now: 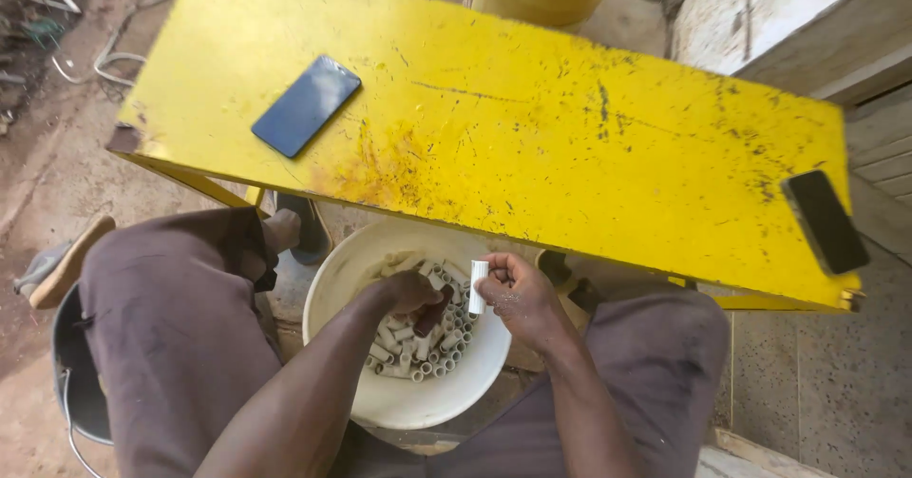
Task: The person sits on the ground and smooths small white cylindrical pieces using a sanding block. They pick up pieces from a white bucket, rub them against the block, and place them into a black bucket. The person also moves a phone on the yellow table to clear space for sanding.
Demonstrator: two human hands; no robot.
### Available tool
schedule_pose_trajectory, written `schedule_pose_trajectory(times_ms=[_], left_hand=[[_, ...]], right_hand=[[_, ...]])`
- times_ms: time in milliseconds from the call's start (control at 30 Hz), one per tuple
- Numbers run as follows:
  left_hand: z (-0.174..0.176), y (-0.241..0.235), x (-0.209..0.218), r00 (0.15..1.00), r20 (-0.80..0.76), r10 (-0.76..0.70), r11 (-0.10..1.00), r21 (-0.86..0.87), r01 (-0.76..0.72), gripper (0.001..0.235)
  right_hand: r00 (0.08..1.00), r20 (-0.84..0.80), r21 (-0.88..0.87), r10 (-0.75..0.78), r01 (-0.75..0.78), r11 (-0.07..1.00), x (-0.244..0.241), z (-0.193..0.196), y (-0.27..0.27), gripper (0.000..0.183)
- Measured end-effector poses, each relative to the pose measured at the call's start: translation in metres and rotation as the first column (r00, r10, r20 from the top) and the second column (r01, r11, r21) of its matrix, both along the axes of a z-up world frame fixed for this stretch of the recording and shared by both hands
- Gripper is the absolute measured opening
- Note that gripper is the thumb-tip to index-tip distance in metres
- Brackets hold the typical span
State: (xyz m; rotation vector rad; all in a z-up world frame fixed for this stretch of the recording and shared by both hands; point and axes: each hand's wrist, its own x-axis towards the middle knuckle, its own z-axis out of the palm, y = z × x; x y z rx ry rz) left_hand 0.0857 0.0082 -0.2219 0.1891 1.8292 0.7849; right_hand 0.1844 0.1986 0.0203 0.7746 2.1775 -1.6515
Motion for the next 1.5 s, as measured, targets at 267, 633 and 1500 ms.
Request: schedule_pose_trajectory(times_ms=[267, 633, 1500], left_hand=[[0.199, -0.022, 0.053, 0.947, -0.102, 0.304, 0.900, 0.356, -0.251, 0.028], [0.231, -0.041, 0.107, 0.848, 0.174, 0.501, 0.549, 0.693, -0.466, 0.051], [0.190, -0.024, 0.101, 0.673, 0.333, 0.660, 0.294, 0.710, -0.640, 0.050]], right_hand=[[0.993, -0.108, -0.120, 0.045, -0.058, 0.991, 0.032, 0.005, -0.012, 0.044], [0.931, -0.364, -0.300, -0.023, -0.094, 0.949, 0.055, 0.001, -0.042, 0.045], [0.813, -0.372, -0.426, -0.449, 0.280, 0.860, 0.044, -0.006, -0.048, 0.030]])
